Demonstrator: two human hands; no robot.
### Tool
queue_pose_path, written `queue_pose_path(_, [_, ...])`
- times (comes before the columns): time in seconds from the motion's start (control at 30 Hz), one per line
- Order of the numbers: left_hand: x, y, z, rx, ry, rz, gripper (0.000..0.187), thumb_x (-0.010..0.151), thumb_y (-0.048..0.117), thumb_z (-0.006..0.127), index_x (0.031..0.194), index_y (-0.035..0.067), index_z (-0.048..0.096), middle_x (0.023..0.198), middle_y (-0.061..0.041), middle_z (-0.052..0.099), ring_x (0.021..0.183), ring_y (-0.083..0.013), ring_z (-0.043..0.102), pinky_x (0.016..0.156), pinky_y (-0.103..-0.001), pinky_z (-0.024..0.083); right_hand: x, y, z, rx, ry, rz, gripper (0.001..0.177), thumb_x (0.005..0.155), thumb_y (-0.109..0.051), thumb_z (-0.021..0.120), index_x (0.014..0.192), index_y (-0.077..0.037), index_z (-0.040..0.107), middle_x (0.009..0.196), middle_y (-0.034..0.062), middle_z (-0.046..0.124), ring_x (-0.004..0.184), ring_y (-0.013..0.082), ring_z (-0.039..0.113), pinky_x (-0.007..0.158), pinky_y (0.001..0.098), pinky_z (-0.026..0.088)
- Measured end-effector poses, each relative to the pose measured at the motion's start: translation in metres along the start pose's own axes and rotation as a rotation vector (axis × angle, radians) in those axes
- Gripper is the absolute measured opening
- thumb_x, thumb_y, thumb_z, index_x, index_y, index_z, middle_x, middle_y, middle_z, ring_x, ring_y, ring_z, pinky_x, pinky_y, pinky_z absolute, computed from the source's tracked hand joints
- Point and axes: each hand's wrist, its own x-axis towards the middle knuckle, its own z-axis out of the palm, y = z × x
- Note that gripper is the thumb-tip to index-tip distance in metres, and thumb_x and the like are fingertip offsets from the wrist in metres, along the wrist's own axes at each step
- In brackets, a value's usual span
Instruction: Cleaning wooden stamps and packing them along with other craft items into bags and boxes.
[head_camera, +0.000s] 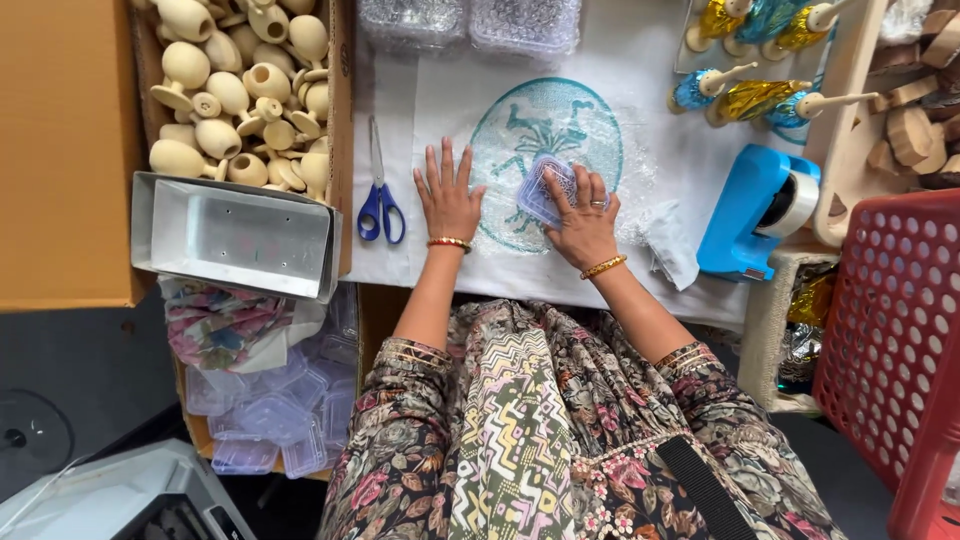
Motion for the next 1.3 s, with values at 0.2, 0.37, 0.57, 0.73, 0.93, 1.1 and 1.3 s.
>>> queue_pose_path(0.2, [-0.056,0.009,0.027,0.307,0.099,0.409,0.062,0.108,0.031,0.054,0.163,0.013,0.032,0.173,-0.008,0.022,0.160,-0.0285,0.018,0.131,-0.048,0.018,-0.003,0.000,0.002,-0.003,0.025,-0.011,0.100,0.079,-0.044,0.080,0.166,-0.035,0.030,0.161,0.0140,0.029,0.144,0.0349,0.028,0.109,0.0594,0.027])
queue_pose_path(0.37, [-0.077,0.016,0.018,-0.065,-0.070,0.337,0.074,0.101,0.040,0.054,0.162,0.005,0.031,0.170,-0.011,0.023,0.158,-0.0281,0.020,0.126,-0.048,0.022,-0.001,0.001,0.001,-0.018,-0.016,0.005,0.100,0.078,-0.045,0.079,0.164,-0.034,0.030,0.159,0.0148,0.029,0.144,0.0354,0.028,0.107,0.0599,0.027])
queue_pose_path(0.57, [-0.071,0.024,0.008,0.150,-0.146,0.268,0.074,0.097,0.050,0.058,0.160,0.019,0.034,0.170,0.001,0.022,0.157,-0.0211,0.019,0.117,-0.073,0.017,0.000,0.000,0.000,-0.009,0.006,-0.003,0.101,0.078,-0.044,0.081,0.165,-0.033,0.031,0.160,0.0143,0.030,0.144,0.0353,0.028,0.106,0.0607,0.028])
queue_pose_path(0.73, [-0.056,0.051,0.009,0.282,-0.373,0.215,0.085,0.094,0.055,0.059,0.160,0.009,0.031,0.170,-0.009,0.017,0.156,-0.0308,0.015,0.110,-0.084,0.010,-0.001,-0.004,-0.001,0.000,0.007,0.011,0.101,0.076,-0.043,0.081,0.164,-0.034,0.032,0.159,0.0144,0.030,0.143,0.0356,0.029,0.104,0.0609,0.029])
queue_pose_path(0.93, [-0.052,0.063,-0.019,0.181,-0.446,0.114,0.108,0.082,0.067,0.065,0.159,0.004,0.024,0.170,-0.014,0.010,0.157,-0.0332,0.009,0.114,-0.077,0.005,0.004,-0.002,-0.004,0.015,-0.013,0.019,0.101,0.074,-0.044,0.082,0.162,-0.034,0.033,0.157,0.0153,0.031,0.141,0.0373,0.030,0.102,0.0623,0.030])
queue_pose_path(1.1, [-0.048,0.038,0.007,0.010,-0.085,0.224,0.088,0.097,0.071,0.066,0.158,0.018,0.031,0.168,-0.007,0.020,0.163,-0.0271,0.013,0.135,-0.071,0.007,0.005,0.007,-0.020,0.129,0.002,0.037,0.103,0.075,-0.041,0.084,0.163,-0.031,0.033,0.157,0.0148,0.034,0.140,0.0379,0.034,0.106,0.0594,0.034])
queue_pose_path(1.3, [-0.048,0.071,-0.004,-0.086,-0.171,0.568,0.092,0.060,0.051,0.076,0.146,0.026,0.056,0.160,-0.017,0.039,0.148,-0.0405,0.026,0.112,-0.074,0.012,0.009,0.028,-0.051,0.102,0.071,0.109,0.104,0.075,-0.038,0.088,0.164,-0.030,0.035,0.155,0.0165,0.035,0.136,0.0406,0.036,0.103,0.0570,0.039])
